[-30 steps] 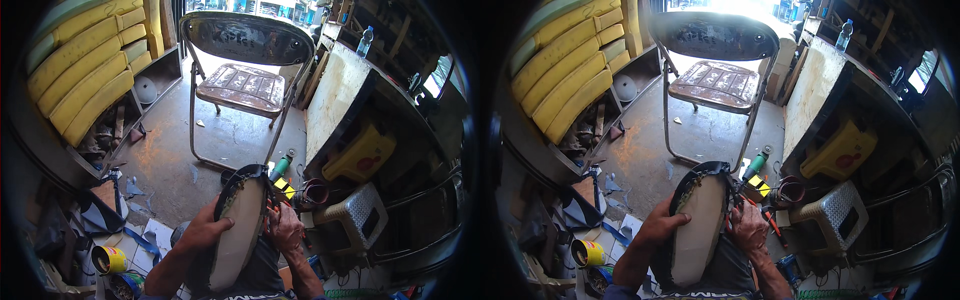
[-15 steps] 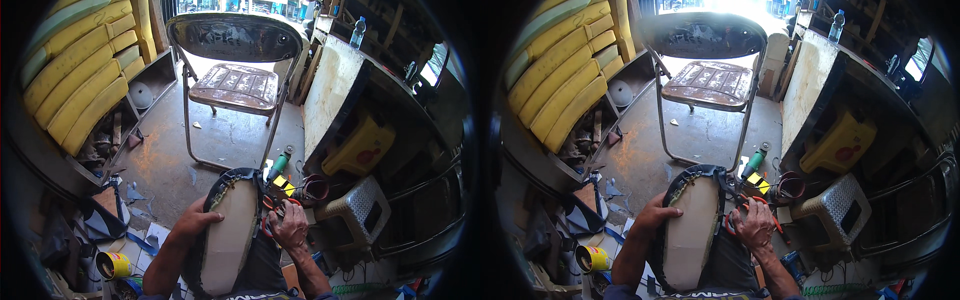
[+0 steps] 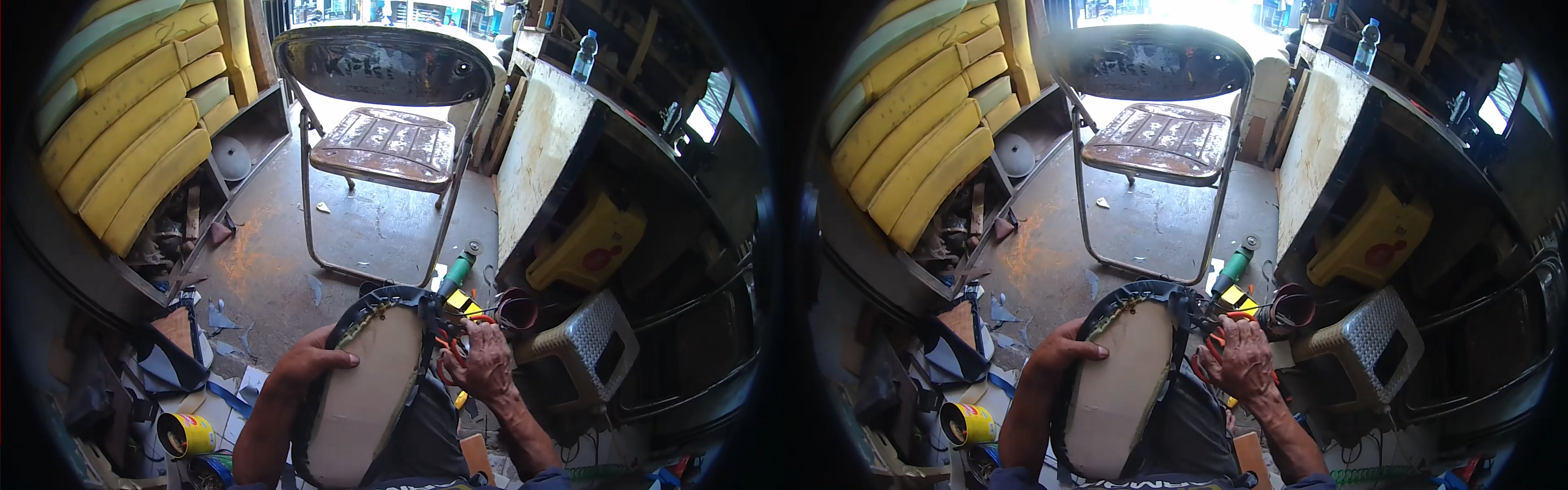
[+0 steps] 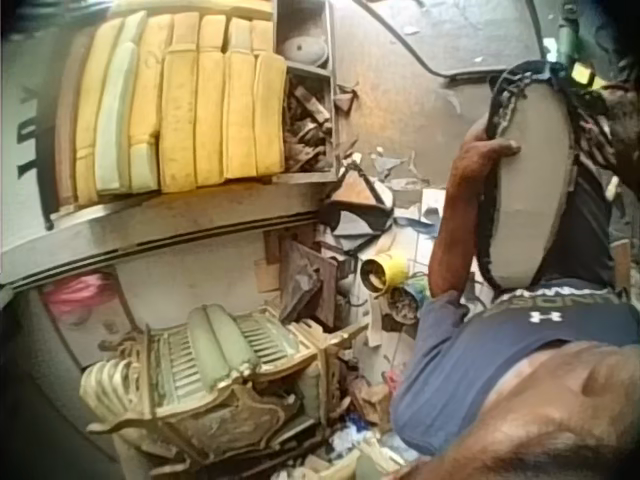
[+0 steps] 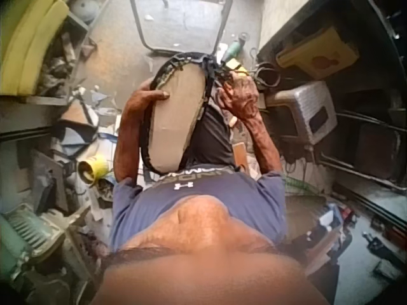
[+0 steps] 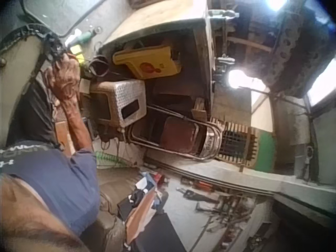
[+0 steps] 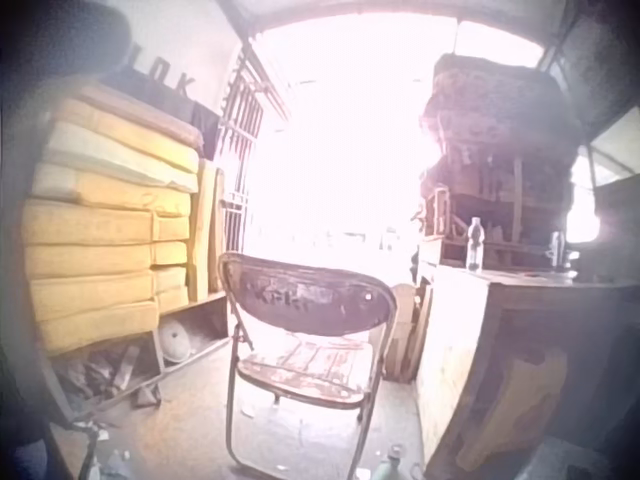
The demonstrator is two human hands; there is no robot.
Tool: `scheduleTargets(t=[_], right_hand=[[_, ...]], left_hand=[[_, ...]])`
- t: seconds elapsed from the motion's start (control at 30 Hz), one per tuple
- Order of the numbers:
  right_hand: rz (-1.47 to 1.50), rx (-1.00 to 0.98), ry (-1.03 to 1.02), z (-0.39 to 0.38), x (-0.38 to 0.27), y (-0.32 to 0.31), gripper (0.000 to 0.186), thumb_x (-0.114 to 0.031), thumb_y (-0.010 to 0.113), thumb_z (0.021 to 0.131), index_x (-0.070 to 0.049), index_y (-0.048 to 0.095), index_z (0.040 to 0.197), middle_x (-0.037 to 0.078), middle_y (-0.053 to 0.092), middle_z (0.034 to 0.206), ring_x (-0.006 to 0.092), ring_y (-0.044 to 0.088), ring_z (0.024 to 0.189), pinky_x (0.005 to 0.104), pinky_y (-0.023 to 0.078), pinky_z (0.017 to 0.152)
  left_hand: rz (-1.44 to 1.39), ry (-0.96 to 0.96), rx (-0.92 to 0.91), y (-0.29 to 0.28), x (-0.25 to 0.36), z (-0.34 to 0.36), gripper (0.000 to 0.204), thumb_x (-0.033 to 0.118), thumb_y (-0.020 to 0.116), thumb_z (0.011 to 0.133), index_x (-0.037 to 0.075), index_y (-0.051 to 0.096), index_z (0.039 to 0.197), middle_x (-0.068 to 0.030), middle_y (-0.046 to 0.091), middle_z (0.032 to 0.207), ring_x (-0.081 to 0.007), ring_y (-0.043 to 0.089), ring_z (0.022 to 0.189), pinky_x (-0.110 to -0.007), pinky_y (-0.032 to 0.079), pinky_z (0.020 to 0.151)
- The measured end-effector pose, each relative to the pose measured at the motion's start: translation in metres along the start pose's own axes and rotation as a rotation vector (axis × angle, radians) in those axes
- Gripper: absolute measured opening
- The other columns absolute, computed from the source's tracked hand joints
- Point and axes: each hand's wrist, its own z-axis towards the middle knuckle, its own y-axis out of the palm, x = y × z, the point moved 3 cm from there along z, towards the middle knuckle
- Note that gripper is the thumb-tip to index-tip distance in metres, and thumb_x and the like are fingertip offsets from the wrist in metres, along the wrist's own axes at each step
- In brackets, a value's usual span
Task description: The person attaches a new fabric cover to a foam seat using a pneumatic stapler, trims away the excess material with scissors, and then smooths a metal edge using an angle grinder.
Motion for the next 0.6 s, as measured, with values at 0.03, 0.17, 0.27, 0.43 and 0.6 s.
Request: scheduleTargets(t=[0.03, 0.17, 0.27, 0.43, 0.6], right_hand=[[-0.022, -0.006, -0.009, 0.001, 0.002, -0.005, 0.059, -0.038, 0.076, 0.087, 0.004, 0.059, 0.124, 0.021, 0.063, 0.104, 0.0369, 0.063, 0.096, 0.0475, 0.052, 0.086], [0.073, -0.075, 0.0, 0.019, 0.011, -0.011, 0.049, -0.033, 0.079, 0.086, 0.001, 0.06, 0.116, 0.02, 0.065, 0.098, 0.0361, 0.066, 0.093, 0.0457, 0.053, 0.083], [0.074, -0.018, -0.083, 0.018, 0.019, -0.007, 0.043, -0.028, 0.08, 0.085, 0.0, 0.062, 0.112, 0.017, 0.066, 0.092, 0.0338, 0.067, 0.087, 0.0437, 0.055, 0.078], [0.003, -0.078, -0.168, 0.007, 0.038, -0.01, 0.036, -0.024, 0.081, 0.084, -0.001, 0.064, 0.107, 0.012, 0.066, 0.084, 0.0292, 0.069, 0.08, 0.0399, 0.056, 0.068], [0.006, -0.009, -0.231, 0.027, 0.032, -0.02, 0.038, -0.026, 0.082, 0.083, -0.002, 0.064, 0.106, 0.011, 0.067, 0.09, 0.0277, 0.069, 0.083, 0.0383, 0.056, 0.069]], left_hand=[[0.007, -0.025, -0.015, -0.001, 0.001, 0.001, 0.061, 0.004, 0.078, 0.077, -0.005, 0.058, 0.135, -0.014, 0.07, 0.116, -0.024, 0.068, 0.105, -0.038, 0.054, 0.096], [0.055, 0.009, -0.056, 0.005, 0.002, 0.006, 0.063, 0.004, 0.077, 0.078, -0.004, 0.056, 0.137, -0.0133, 0.069, 0.119, -0.0231, 0.068, 0.107, -0.038, 0.053, 0.098], [0.074, 0.033, -0.103, 0.001, -0.002, 0.003, 0.063, 0.003, 0.076, 0.082, -0.002, 0.054, 0.141, -0.0119, 0.069, 0.123, -0.0211, 0.066, 0.111, -0.036, 0.052, 0.1], [0.076, -0.062, -0.105, -0.005, -0.003, 0.002, 0.065, 0.004, 0.078, 0.081, -0.001, 0.054, 0.141, -0.0115, 0.069, 0.123, -0.0207, 0.066, 0.111, -0.035, 0.052, 0.1], [0.119, -0.122, -0.095, -0.02, -0.007, 0.01, 0.065, 0.005, 0.079, 0.078, -0.001, 0.057, 0.139, -0.0111, 0.07, 0.121, -0.0206, 0.067, 0.109, -0.036, 0.051, 0.1]])
